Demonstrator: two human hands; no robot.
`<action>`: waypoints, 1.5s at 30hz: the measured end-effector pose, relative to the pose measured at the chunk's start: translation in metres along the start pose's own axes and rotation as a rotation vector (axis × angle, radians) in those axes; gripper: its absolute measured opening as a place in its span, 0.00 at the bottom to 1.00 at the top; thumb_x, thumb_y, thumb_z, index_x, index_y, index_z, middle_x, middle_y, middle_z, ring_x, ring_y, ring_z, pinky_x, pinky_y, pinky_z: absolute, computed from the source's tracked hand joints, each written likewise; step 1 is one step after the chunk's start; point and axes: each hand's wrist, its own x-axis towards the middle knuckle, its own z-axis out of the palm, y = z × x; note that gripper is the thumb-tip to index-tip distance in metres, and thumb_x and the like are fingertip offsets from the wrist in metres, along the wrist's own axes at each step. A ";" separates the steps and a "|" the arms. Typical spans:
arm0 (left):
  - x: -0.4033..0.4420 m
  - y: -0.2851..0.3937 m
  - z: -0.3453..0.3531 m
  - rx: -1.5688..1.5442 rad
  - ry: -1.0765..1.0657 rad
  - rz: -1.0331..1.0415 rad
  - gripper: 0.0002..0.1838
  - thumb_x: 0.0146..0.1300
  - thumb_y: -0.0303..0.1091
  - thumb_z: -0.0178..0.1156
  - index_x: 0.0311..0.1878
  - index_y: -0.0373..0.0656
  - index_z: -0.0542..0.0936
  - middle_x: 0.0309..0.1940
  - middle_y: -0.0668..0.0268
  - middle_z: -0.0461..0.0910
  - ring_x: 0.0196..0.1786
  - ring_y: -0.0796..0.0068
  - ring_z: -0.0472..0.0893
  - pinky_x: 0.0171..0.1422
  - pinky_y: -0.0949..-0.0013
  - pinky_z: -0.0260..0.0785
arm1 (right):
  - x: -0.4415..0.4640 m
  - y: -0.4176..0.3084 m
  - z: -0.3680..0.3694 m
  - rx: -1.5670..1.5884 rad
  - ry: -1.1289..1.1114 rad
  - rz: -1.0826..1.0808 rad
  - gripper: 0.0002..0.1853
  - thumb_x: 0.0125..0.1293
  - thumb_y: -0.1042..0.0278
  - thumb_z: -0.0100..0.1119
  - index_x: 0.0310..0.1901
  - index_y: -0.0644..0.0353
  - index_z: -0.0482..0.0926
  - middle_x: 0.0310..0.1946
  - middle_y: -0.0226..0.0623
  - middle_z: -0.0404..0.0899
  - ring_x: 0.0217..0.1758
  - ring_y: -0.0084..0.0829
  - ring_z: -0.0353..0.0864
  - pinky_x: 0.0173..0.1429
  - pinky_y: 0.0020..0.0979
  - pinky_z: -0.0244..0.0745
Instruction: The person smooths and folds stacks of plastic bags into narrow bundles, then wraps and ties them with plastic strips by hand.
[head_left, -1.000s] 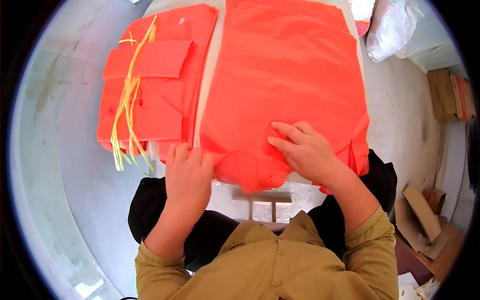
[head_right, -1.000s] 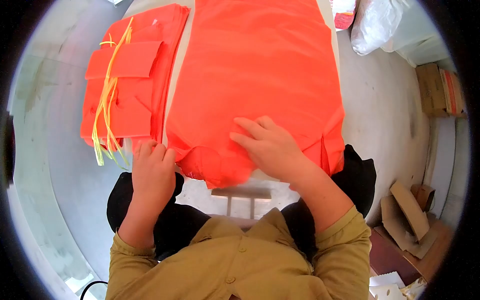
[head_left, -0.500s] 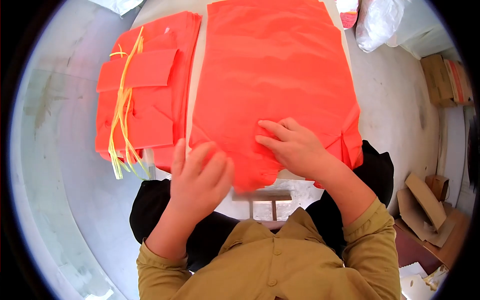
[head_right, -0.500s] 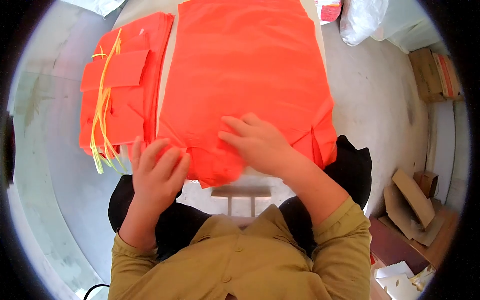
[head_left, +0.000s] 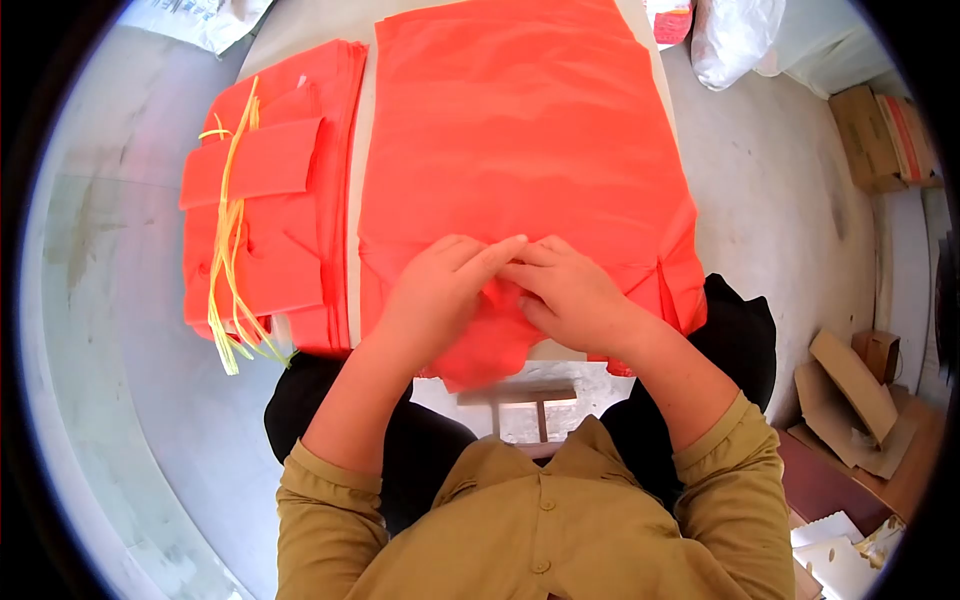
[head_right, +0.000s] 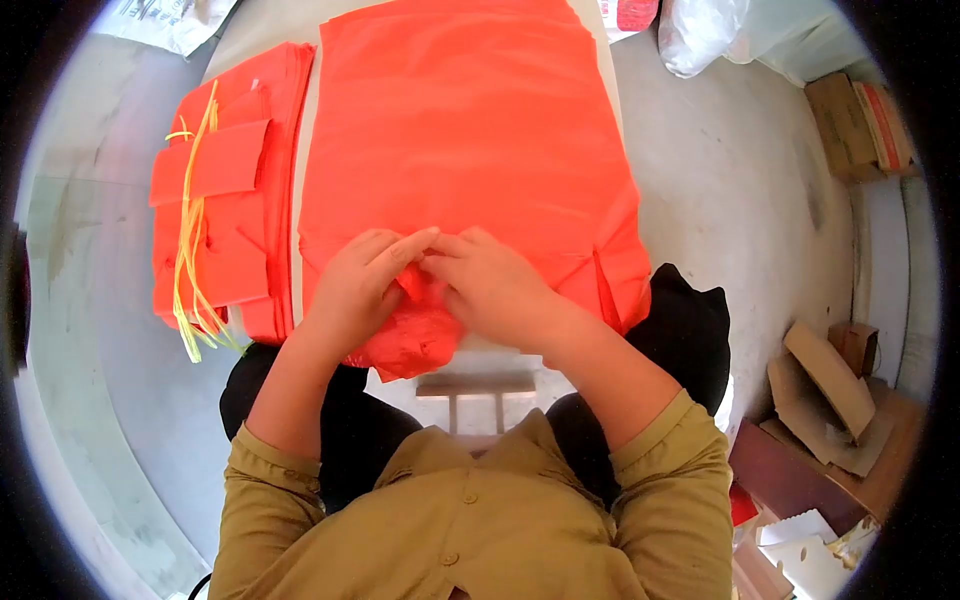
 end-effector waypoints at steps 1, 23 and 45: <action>-0.001 0.000 0.001 0.013 -0.006 -0.002 0.29 0.60 0.19 0.59 0.67 0.48 0.81 0.41 0.60 0.83 0.48 0.57 0.82 0.52 0.58 0.78 | 0.001 0.002 -0.002 0.051 -0.007 0.013 0.23 0.64 0.76 0.60 0.63 0.59 0.81 0.63 0.37 0.79 0.59 0.46 0.76 0.65 0.43 0.76; -0.010 -0.016 0.006 0.047 0.051 0.026 0.16 0.52 0.26 0.74 0.46 0.39 0.85 0.52 0.58 0.83 0.57 0.51 0.82 0.61 0.53 0.77 | 0.000 0.010 0.006 0.063 0.186 0.010 0.13 0.66 0.76 0.69 0.53 0.63 0.85 0.59 0.45 0.80 0.50 0.40 0.85 0.55 0.36 0.82; -0.006 -0.020 0.012 0.069 0.002 0.200 0.12 0.55 0.29 0.64 0.43 0.43 0.86 0.54 0.60 0.84 0.62 0.51 0.82 0.65 0.52 0.76 | -0.028 0.000 0.031 -0.493 0.080 -0.551 0.11 0.52 0.65 0.68 0.37 0.52 0.80 0.49 0.32 0.80 0.56 0.35 0.78 0.65 0.42 0.74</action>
